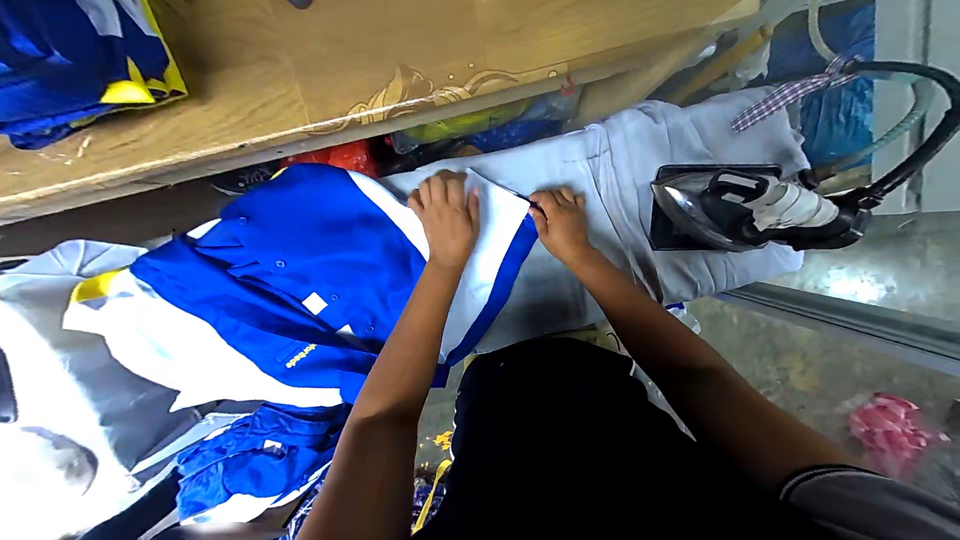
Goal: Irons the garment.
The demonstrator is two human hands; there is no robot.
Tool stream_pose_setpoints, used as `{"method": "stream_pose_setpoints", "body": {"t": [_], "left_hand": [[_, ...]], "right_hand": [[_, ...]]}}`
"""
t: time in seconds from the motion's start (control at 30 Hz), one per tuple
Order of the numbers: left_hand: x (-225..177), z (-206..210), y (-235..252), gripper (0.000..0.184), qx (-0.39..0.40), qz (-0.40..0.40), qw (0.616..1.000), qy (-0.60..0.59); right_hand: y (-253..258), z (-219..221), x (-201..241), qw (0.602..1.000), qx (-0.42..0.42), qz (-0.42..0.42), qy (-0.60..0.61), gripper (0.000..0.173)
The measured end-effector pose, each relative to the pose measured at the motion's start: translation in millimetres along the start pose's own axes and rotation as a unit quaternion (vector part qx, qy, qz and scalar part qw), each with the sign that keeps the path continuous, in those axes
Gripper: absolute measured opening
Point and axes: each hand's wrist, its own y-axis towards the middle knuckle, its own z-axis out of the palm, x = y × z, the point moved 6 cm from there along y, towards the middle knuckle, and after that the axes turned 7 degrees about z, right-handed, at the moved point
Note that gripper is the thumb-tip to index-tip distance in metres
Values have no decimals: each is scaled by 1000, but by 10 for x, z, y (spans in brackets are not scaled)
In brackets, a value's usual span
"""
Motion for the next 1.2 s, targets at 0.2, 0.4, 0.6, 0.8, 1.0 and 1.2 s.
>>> {"method": "stream_pose_setpoints", "body": {"t": [0.2,0.4,0.6,0.8,1.0,1.2], "left_hand": [[-449,540,-822,39,156,132,979,-19],[-434,560,-859,39,156,148,976,-26],[51,-4,-186,33,60,-18,995,-73],[435,26,367,52,244,-155,955,-72],[339,177,418,45,304,-157,935,-92],[322,305,257,40,86,-31,995,42]], "right_hand": [[31,77,-51,1000,2,13,-22,18],[-5,112,-49,998,-31,-9,-56,16],[-53,90,10,995,-46,-30,-78,20],[-67,87,32,996,-50,-19,-73,21],[-88,104,-11,992,-87,-40,-87,20],[-36,96,-44,990,-81,-47,-104,21]]}}
